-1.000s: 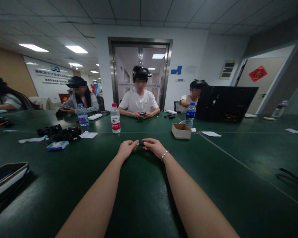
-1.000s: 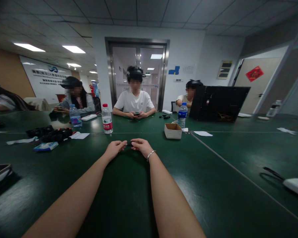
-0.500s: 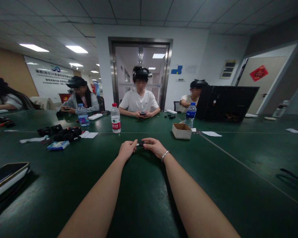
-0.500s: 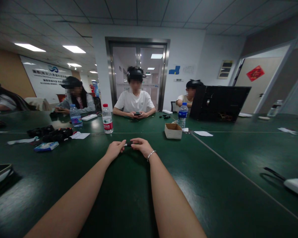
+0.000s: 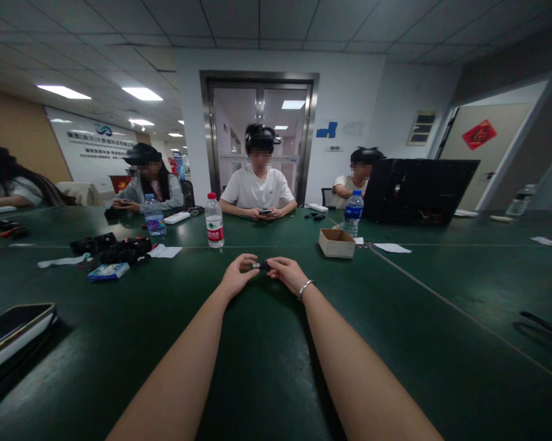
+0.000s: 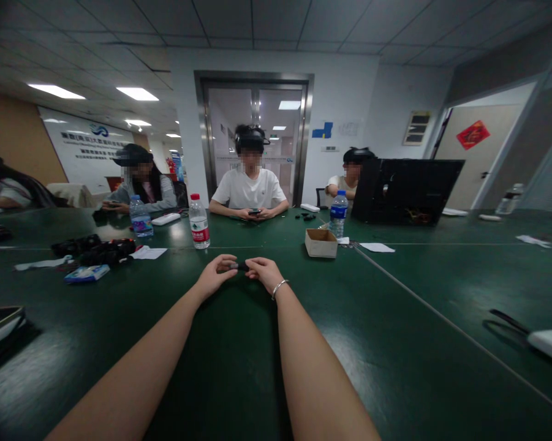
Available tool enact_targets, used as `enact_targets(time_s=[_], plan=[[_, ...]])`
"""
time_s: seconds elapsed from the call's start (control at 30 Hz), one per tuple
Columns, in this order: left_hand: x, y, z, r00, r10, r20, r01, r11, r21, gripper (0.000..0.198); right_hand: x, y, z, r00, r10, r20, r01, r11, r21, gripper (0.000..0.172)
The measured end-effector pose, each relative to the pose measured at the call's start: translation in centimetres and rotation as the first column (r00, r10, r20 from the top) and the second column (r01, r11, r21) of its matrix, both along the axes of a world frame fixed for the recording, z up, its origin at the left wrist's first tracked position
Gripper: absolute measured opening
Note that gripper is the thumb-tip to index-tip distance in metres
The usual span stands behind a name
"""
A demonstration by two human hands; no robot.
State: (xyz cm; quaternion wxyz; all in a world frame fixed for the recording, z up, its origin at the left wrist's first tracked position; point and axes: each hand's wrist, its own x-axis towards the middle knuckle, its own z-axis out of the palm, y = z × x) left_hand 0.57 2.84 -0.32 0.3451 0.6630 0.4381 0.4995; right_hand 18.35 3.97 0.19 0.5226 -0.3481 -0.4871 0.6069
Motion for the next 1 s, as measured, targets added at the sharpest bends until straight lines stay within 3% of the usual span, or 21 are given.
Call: enact_targets(time_s=[0.07,0.2,0.27,0.37,0.47,0.57,0.7,0.77,0.83,0.9,1.0], plan=[[-0.04,0.16,-0.09,0.999,0.036,0.027,-0.035,0.998,-0.053,0.062,0.01,0.00,-0.01,1.000,0.001,-0.007,-0.001,1.000,-0.002,0.008],[0.02,0.05,-0.04,0.986,0.094,-0.137,-0.116,0.980,-0.164,0.054,0.01,-0.09,0.04,1.000,0.007,0.009,-0.007,1.000,-0.002,0.008],[0.09,-0.13,0.04,0.972,0.073,-0.221,-0.101,0.988,-0.117,0.053,0.04,-0.09,0.04,1.000,0.014,0.018,-0.014,1.000,0.006,0.009],[0.14,-0.22,0.06,0.987,0.035,-0.156,-0.039,0.999,-0.019,0.041,0.09,-0.05,0.01,1.000,0.016,0.009,-0.016,1.000,0.018,0.010],[0.14,-0.04,-0.06,0.997,0.034,-0.068,-0.039,0.997,-0.073,0.054,0.10,-0.06,0.06,1.000,0.017,0.014,-0.017,1.000,0.014,0.009],[0.16,0.01,-0.16,0.985,0.027,-0.170,-0.053,0.988,-0.148,0.049,0.07,-0.13,0.17,0.999,0.022,0.033,-0.022,1.000,0.008,0.009],[0.20,-0.32,-0.09,0.980,0.048,-0.195,-0.056,0.998,-0.037,0.036,0.06,-0.20,0.28,0.999,0.023,0.026,-0.023,1.000,0.009,0.008],[0.21,-0.39,-0.03,0.993,0.064,-0.102,-0.067,0.997,-0.031,0.056,0.05,-0.18,0.27,0.999,0.025,0.025,-0.025,1.000,0.014,0.007],[0.23,-0.31,0.01,0.996,0.067,-0.067,-0.073,0.993,-0.092,0.059,0.03,-0.14,0.22,0.999,0.030,0.032,-0.031,0.999,0.016,0.007],[0.26,-0.18,0.02,0.992,0.063,-0.112,-0.080,0.985,-0.152,0.048,-0.01,-0.07,0.14,0.999,0.025,0.036,-0.026,1.000,0.014,0.007],[0.30,-0.11,0.05,0.972,0.044,-0.229,-0.081,0.985,-0.154,0.061,-0.03,0.01,0.06,0.999,0.023,0.035,-0.024,1.000,0.014,0.008]])
